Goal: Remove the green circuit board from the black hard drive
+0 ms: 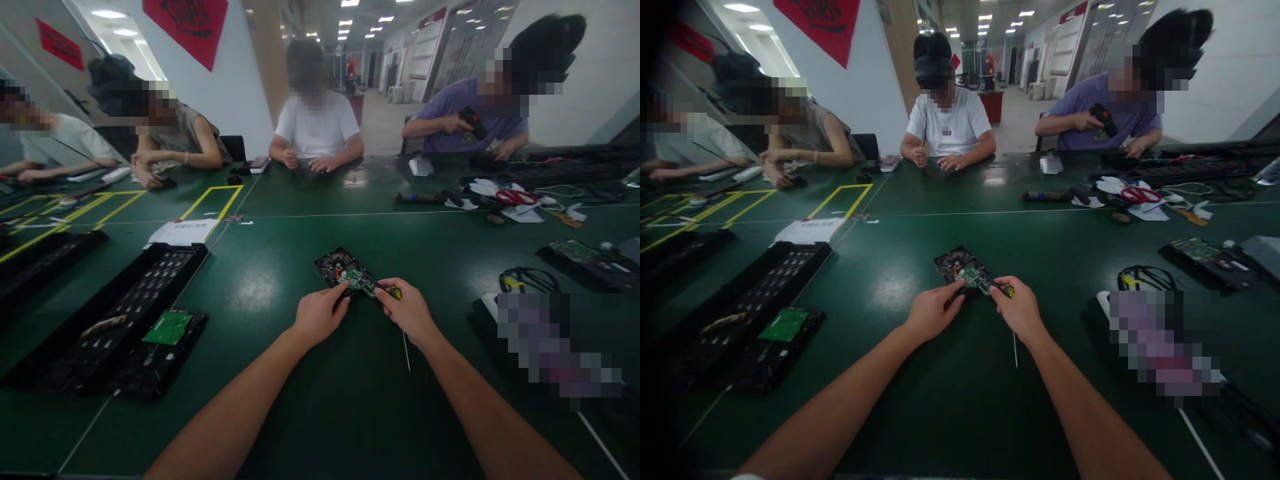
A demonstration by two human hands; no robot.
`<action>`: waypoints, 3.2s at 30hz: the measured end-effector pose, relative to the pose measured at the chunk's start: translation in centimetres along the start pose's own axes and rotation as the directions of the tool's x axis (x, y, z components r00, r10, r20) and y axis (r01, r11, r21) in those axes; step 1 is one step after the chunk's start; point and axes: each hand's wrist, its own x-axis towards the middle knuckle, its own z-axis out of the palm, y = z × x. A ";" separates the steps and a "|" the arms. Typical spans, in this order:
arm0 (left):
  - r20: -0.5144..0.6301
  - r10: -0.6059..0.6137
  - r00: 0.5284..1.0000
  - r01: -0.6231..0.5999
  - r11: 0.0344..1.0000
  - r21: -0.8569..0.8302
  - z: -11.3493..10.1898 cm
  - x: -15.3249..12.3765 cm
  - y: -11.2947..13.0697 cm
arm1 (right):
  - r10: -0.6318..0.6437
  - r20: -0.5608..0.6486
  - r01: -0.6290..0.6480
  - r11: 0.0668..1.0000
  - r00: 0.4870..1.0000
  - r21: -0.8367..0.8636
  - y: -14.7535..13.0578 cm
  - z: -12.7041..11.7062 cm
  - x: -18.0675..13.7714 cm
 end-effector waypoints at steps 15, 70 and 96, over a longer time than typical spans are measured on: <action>0.048 0.005 0.999 -0.009 0.997 0.077 -0.5 0.0 0.6 | 0.042 0.010 -0.042 0.999 0.999 -0.015 -0.6 -0.2 -0.5; 0.044 0.047 0.998 -0.048 0.999 0.026 0.0 0.4 0.0 | 0.095 0.027 -0.096 0.995 0.995 0.032 -0.2 0.0 0.1; 0.010 0.061 0.998 -0.061 0.998 0.017 0.1 0.2 0.0 | -0.298 0.002 0.291 0.928 0.954 -0.235 -1.8 -1.1 -0.9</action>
